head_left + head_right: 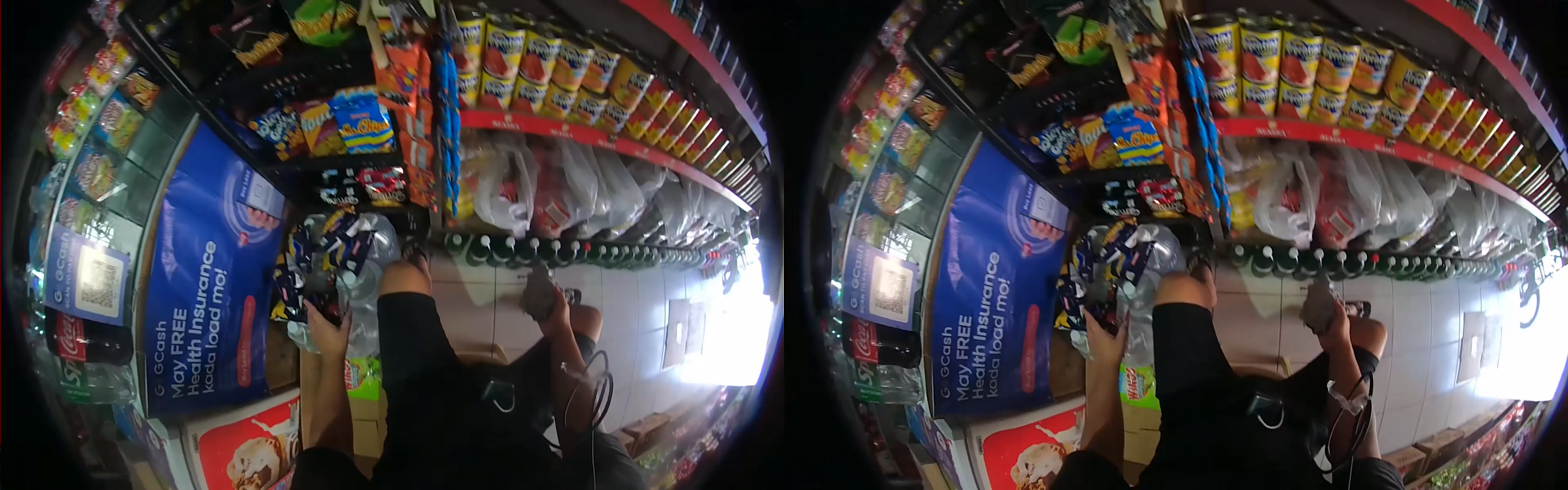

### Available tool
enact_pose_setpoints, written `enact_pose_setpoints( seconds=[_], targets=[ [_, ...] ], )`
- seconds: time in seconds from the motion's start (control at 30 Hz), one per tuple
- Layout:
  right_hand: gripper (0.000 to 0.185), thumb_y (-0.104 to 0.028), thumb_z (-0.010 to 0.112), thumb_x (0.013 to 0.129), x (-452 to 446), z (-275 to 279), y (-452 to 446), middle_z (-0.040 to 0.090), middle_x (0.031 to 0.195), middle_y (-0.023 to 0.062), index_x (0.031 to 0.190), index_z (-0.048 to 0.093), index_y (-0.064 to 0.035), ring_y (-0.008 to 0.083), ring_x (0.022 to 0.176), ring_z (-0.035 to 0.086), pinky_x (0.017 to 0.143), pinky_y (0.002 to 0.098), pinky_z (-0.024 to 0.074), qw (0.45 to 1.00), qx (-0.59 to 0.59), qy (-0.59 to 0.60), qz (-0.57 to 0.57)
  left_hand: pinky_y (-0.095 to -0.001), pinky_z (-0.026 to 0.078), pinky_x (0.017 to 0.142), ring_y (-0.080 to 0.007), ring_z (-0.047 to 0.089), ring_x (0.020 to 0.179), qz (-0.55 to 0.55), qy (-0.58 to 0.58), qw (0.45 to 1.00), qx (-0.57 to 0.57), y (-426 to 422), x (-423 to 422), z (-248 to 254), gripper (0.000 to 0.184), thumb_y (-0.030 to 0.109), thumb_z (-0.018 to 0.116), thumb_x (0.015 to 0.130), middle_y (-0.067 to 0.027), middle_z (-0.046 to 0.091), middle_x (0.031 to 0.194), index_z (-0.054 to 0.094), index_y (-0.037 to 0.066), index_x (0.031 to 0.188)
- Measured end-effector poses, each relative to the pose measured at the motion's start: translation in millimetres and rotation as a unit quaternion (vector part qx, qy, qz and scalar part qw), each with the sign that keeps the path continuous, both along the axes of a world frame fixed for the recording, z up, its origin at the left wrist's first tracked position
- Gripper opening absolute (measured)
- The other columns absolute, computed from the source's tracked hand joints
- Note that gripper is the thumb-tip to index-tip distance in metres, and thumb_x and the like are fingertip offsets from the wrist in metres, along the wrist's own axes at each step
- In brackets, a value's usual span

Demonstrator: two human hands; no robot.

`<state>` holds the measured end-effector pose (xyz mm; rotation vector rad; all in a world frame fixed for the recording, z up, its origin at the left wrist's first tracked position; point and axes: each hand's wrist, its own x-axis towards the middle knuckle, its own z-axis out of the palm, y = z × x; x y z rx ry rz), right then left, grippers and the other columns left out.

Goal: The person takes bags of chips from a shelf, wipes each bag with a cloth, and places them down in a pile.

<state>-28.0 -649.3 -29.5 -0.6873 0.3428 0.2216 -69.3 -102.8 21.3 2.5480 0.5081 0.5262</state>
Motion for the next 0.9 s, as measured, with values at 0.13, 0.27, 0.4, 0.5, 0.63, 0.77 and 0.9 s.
enact_pose_setpoints(
  seconds=[0.13, 0.27, 0.4, 0.5, 0.63, 0.77, 0.9],
  targets=[
    [0.066, -0.045, 0.046, 0.099, -1, 16, 7, 0.052, 0.145, 0.012, 0.15, 0.04, -0.0038, 0.0301, 0.132, 0.052, 0.11, 0.0461, 0.0424, 0.998, 0.032, -0.057, 0.022, -0.0463, 0.027, 0.117, -0.0456, 0.035, 0.141, 0.02, -0.13, 0.985, -0.107, -13, 35, 27, 0.108, 0.027, 0.081, 0.079, -0.0355, 0.032, 0.151, 0.012, -0.011, 0.154],
    [0.065, -0.044, 0.045, 0.098, -6, 39, 10, 0.052, 0.144, 0.0131, 0.148, 0.041, -0.004, 0.0321, 0.132, 0.052, 0.11, 0.0492, 0.0413, 0.997, 0.059, -0.043, 0.008, -0.0419, 0.022, 0.12, -0.0357, 0.029, 0.147, -0.041, -0.225, 0.963, -0.142, -8, 103, 102, 0.083, 0.016, 0.066, 0.095, -0.0294, 0.026, 0.158, 0.014, -0.007, 0.155],
    [0.063, -0.041, 0.044, 0.097, -9, 48, 11, 0.052, 0.144, 0.0143, 0.148, 0.041, -0.0039, 0.0346, 0.132, 0.051, 0.111, 0.052, 0.0403, 0.996, 0.081, -0.046, -0.001, -0.0409, 0.028, 0.118, -0.0326, 0.036, 0.144, -0.113, -0.344, 0.931, -0.045, -13, 185, 262, 0.066, 0.013, 0.061, 0.098, -0.0223, 0.035, 0.156, 0.027, -0.003, 0.153],
    [0.063, -0.04, 0.043, 0.098, -8, 52, 16, 0.052, 0.144, 0.0146, 0.149, 0.04, -0.0044, 0.0354, 0.131, 0.052, 0.11, 0.0525, 0.041, 0.994, 0.074, -0.084, 0.0, -0.0458, 0.034, 0.114, -0.0381, 0.043, 0.137, -0.166, -0.429, 0.872, 0.165, -5, 254, 375, 0.052, 0.012, 0.059, 0.096, -0.0231, 0.046, 0.146, 0.044, 0.0, 0.143],
    [0.07, -0.046, 0.048, 0.094, -5, 16, 2, 0.053, 0.139, 0.0127, 0.149, 0.039, -0.0042, 0.0325, 0.122, 0.055, 0.098, 0.0484, 0.0456, 0.992, 0.067, -0.104, 0.017, -0.0552, 0.039, 0.108, -0.0378, 0.052, 0.127, -0.15, -0.385, 0.866, 0.283, 39, 354, 451, 0.043, 0.014, 0.06, 0.092, -0.0148, 0.058, 0.136, 0.057, 0.012, 0.135],
    [0.086, -0.059, 0.06, 0.087, -7, 37, 14, 0.056, 0.128, 0.0098, 0.149, 0.037, -0.0032, 0.0267, 0.105, 0.061, 0.08, 0.0401, 0.0523, 0.996, -0.017, -0.08, -0.019, -0.0601, 0.041, 0.103, -0.035, 0.058, 0.119, -0.16, -0.184, 0.904, 0.351, 50, 370, 482, 0.032, 0.022, 0.064, 0.09, -0.009, 0.066, 0.122, 0.067, 0.017, 0.121],
    [0.058, -0.037, 0.04, 0.101, -9, 23, 5, 0.052, 0.145, 0.0155, 0.148, 0.041, -0.0045, 0.0373, 0.13, 0.052, 0.108, 0.0529, 0.0426, 0.991, 0.081, -0.105, -0.004, -0.0494, 0.048, 0.09, -0.0313, 0.063, 0.103, -0.18, -0.132, 0.892, 0.393, 39, 336, 500, 0.021, 0.022, 0.073, 0.083, -0.0066, 0.07, 0.101, 0.069, 0.013, 0.102]
  ],
)
